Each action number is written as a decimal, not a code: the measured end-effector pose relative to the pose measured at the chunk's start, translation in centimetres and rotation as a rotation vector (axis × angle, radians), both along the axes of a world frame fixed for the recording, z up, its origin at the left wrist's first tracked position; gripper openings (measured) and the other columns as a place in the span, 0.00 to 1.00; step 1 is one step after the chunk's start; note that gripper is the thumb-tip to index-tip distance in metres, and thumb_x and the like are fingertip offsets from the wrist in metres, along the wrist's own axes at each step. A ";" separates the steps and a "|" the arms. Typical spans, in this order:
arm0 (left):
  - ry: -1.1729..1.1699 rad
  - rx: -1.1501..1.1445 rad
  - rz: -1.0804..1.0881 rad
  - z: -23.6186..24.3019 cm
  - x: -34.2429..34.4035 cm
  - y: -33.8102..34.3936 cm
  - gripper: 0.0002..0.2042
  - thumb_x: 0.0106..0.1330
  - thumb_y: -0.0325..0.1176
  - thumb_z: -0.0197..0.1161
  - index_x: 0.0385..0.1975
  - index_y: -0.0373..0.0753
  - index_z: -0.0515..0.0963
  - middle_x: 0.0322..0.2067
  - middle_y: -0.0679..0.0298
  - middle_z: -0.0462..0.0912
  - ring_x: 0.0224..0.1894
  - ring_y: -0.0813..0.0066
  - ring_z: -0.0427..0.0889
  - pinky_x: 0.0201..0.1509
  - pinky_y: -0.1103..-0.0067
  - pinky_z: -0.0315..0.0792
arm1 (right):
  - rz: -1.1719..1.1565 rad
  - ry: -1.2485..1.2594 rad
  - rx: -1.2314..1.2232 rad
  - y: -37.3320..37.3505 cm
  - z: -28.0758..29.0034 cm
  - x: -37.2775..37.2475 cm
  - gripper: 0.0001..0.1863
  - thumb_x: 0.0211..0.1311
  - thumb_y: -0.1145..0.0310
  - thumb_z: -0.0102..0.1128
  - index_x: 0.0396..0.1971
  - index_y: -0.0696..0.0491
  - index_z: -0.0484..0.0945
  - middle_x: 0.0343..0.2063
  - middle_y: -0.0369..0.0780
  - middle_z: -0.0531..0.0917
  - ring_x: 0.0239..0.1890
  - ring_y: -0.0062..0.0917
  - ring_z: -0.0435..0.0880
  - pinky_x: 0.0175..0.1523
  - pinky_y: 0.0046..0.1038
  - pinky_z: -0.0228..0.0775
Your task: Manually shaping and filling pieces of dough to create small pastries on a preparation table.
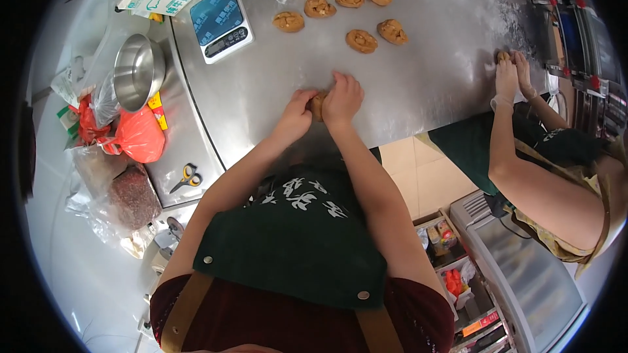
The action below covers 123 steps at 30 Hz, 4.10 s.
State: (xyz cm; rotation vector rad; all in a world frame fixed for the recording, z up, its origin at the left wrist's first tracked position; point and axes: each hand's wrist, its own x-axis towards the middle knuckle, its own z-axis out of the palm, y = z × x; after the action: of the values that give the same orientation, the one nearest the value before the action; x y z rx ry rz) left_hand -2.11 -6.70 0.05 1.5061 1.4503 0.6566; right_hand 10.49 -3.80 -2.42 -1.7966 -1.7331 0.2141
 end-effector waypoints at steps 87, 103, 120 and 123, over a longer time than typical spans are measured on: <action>-0.192 -0.055 0.227 -0.3 -0.2 -0.4 0.27 0.50 0.13 0.43 0.55 0.33 0.65 0.49 0.52 0.66 0.50 0.59 0.70 0.54 0.72 0.67 | -0.017 0.118 0.061 1.4 0.6 -1.5 0.15 0.47 0.78 0.48 0.38 0.53 0.74 0.29 0.38 0.77 0.35 0.34 0.75 0.38 0.34 0.59; -0.227 -0.019 0.235 2.8 1.5 -4.1 0.23 0.53 0.15 0.43 0.53 0.30 0.65 0.48 0.52 0.65 0.47 0.61 0.71 0.54 0.74 0.68 | -0.127 0.146 -0.013 -1.4 1.2 -1.7 0.12 0.51 0.77 0.48 0.38 0.53 0.74 0.34 0.39 0.77 0.39 0.36 0.74 0.42 0.38 0.59; -0.250 0.009 0.269 3.3 2.1 -5.5 0.25 0.50 0.12 0.40 0.52 0.28 0.66 0.45 0.50 0.67 0.46 0.60 0.73 0.54 0.75 0.70 | -0.042 0.146 0.011 -2.2 1.4 -1.1 0.16 0.46 0.78 0.50 0.39 0.52 0.74 0.33 0.38 0.78 0.39 0.35 0.75 0.42 0.38 0.59; -0.169 0.003 0.346 2.9 2.2 -4.6 0.25 0.50 0.12 0.40 0.51 0.29 0.67 0.45 0.51 0.68 0.47 0.60 0.73 0.52 0.74 0.70 | -0.002 0.095 0.049 -2.1 0.3 0.3 0.16 0.46 0.78 0.50 0.38 0.52 0.74 0.34 0.39 0.78 0.39 0.36 0.75 0.42 0.38 0.59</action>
State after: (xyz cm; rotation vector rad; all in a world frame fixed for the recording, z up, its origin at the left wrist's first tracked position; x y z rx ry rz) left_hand 0.07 -11.27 2.96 1.1783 1.5904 0.9694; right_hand 10.75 -5.86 -2.08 -1.7251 -1.6558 0.2505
